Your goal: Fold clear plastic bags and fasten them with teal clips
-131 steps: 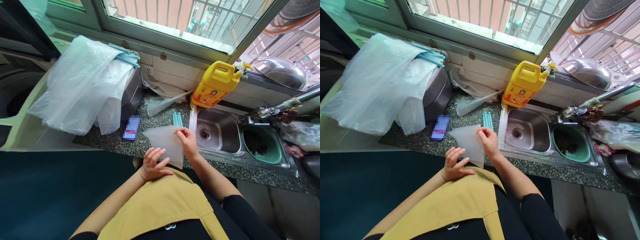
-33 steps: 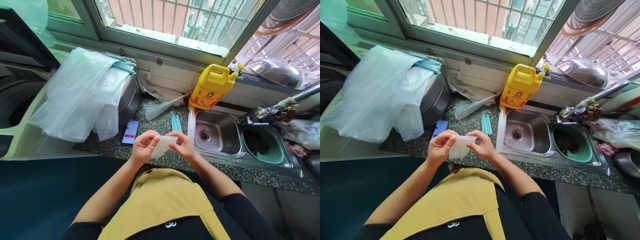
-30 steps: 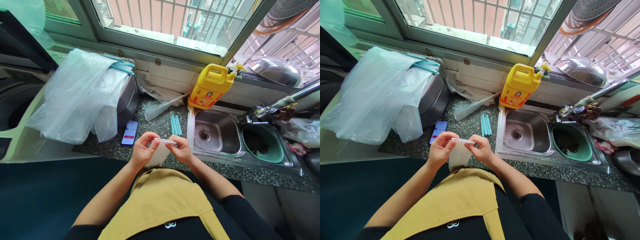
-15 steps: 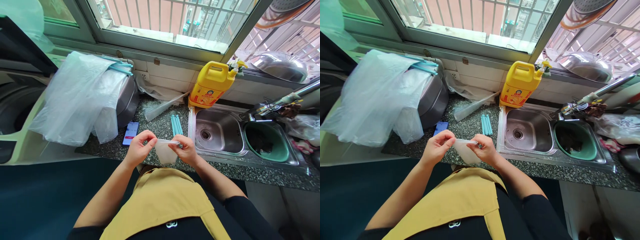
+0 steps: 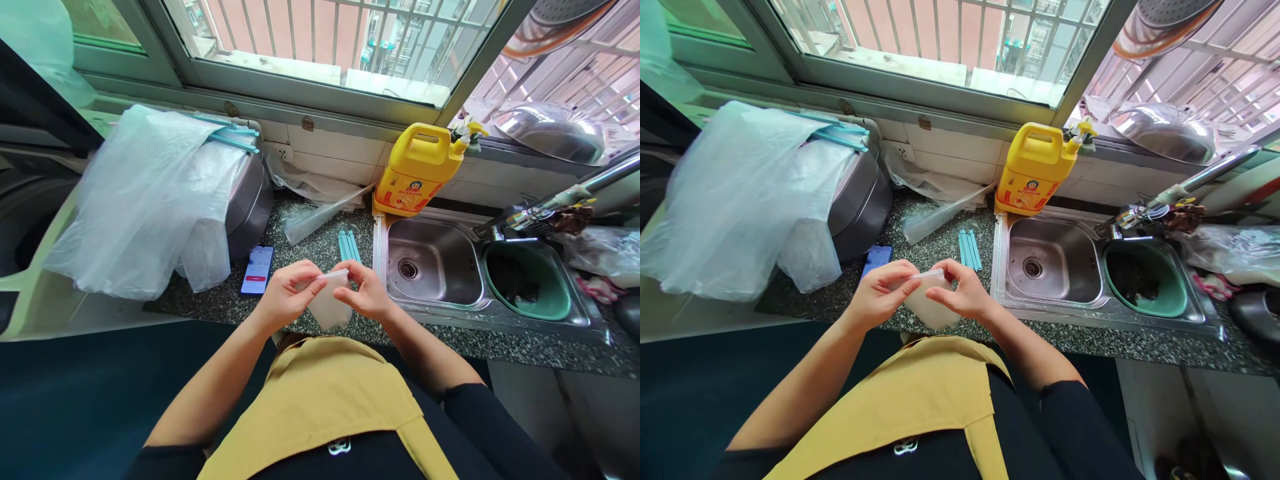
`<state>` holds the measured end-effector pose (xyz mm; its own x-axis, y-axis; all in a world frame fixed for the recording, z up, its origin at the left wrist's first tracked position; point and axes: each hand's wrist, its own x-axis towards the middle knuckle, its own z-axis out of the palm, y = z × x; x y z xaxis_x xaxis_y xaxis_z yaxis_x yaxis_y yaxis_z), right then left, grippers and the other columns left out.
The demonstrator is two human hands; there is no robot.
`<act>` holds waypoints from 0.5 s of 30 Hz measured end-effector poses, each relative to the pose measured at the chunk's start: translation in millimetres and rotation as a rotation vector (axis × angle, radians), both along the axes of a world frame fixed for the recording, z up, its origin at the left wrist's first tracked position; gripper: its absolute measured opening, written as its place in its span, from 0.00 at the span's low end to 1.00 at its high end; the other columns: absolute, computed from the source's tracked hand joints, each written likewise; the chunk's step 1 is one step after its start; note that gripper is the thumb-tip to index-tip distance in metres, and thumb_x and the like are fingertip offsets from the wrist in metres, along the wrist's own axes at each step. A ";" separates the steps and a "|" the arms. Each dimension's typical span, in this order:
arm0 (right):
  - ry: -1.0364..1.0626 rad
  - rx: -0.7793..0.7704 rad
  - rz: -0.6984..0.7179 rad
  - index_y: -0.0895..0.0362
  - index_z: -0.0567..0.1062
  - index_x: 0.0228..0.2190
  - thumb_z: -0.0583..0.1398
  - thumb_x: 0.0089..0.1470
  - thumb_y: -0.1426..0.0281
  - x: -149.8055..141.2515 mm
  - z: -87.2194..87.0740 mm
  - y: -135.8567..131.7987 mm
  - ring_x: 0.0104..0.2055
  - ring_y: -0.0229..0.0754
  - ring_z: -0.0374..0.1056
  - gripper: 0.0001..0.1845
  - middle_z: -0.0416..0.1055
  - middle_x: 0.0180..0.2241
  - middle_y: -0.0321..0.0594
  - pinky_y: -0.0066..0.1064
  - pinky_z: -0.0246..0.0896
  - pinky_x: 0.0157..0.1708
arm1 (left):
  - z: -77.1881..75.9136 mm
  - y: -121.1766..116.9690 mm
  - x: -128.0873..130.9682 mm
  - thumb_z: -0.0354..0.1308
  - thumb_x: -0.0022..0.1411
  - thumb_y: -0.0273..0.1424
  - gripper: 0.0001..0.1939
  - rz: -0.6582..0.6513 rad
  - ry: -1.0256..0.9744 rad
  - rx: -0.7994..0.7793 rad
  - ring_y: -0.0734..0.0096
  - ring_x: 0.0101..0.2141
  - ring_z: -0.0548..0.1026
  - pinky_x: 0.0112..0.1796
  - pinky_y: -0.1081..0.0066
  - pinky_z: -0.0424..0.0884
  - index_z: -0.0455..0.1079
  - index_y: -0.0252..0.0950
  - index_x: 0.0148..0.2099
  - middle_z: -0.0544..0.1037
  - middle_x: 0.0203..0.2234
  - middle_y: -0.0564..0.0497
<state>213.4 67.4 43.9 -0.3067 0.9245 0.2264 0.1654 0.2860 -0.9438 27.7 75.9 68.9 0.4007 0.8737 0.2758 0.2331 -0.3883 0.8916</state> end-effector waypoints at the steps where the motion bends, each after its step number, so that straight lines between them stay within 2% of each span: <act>1: 0.035 0.000 -0.001 0.57 0.71 0.32 0.58 0.50 0.47 0.6 -1.6 0.1 0.28 0.36 0.61 0.24 0.67 0.27 0.37 0.28 0.58 0.27 | 0.8 0.6 -0.2 0.54 0.62 0.36 0.14 0.021 -0.023 -0.010 0.72 0.26 0.68 0.28 0.72 0.65 0.71 0.35 0.27 0.72 0.23 0.50; 3: 0.062 0.036 -0.031 0.56 0.71 0.30 0.56 0.53 0.50 1.6 -5.8 -0.7 0.28 0.36 0.61 0.21 0.66 0.26 0.37 0.28 0.58 0.28 | 1.1 1.7 -1.6 0.53 0.62 0.35 0.13 0.044 -0.019 -0.021 0.72 0.26 0.69 0.27 0.73 0.64 0.70 0.34 0.28 0.72 0.23 0.50; 5: 0.029 0.090 -0.074 0.57 0.70 0.24 0.56 0.57 0.58 1.5 -9.3 -2.5 0.26 0.35 0.60 0.17 0.64 0.23 0.36 0.28 0.57 0.27 | 2.3 3.5 -2.5 0.56 0.60 0.35 0.10 0.052 0.044 0.002 0.70 0.28 0.70 0.30 0.72 0.66 0.72 0.34 0.33 0.74 0.26 0.49; 8: -0.022 0.152 -0.074 0.57 0.70 0.23 0.56 0.58 0.64 -1.3 -10.4 -5.4 0.25 0.35 0.59 0.14 0.63 0.22 0.35 0.28 0.55 0.26 | 8.0 7.6 1.4 0.61 0.55 0.36 0.10 0.068 0.147 0.114 0.66 0.34 0.72 0.36 0.68 0.67 0.73 0.36 0.39 0.76 0.31 0.48; 10: -0.030 0.179 -0.057 0.57 0.71 0.25 0.56 0.57 0.63 -3.3 -9.3 -6.6 0.25 0.35 0.59 0.13 0.63 0.22 0.35 0.29 0.55 0.27 | 13.1 10.7 6.3 0.60 0.56 0.33 0.06 0.053 0.191 0.178 0.67 0.32 0.71 0.36 0.68 0.66 0.72 0.36 0.33 0.76 0.28 0.49; 12: -0.024 0.172 -0.042 0.57 0.72 0.29 0.57 0.56 0.57 -3.1 -9.7 -7.1 0.27 0.37 0.61 0.15 0.66 0.25 0.37 0.29 0.57 0.28 | 17.5 13.2 9.3 0.56 0.59 0.30 0.07 0.053 0.173 0.189 0.69 0.30 0.70 0.33 0.70 0.65 0.70 0.36 0.28 0.74 0.24 0.51; 15: -0.054 0.148 -0.022 0.58 0.72 0.39 0.57 0.52 0.49 5.3 -18.5 -9.0 0.31 0.39 0.64 0.25 0.69 0.32 0.42 0.31 0.60 0.30 | 21.9 15.7 5.9 0.55 0.59 0.29 0.08 0.086 0.066 0.138 0.72 0.28 0.70 0.32 0.72 0.65 0.69 0.35 0.28 0.73 0.24 0.51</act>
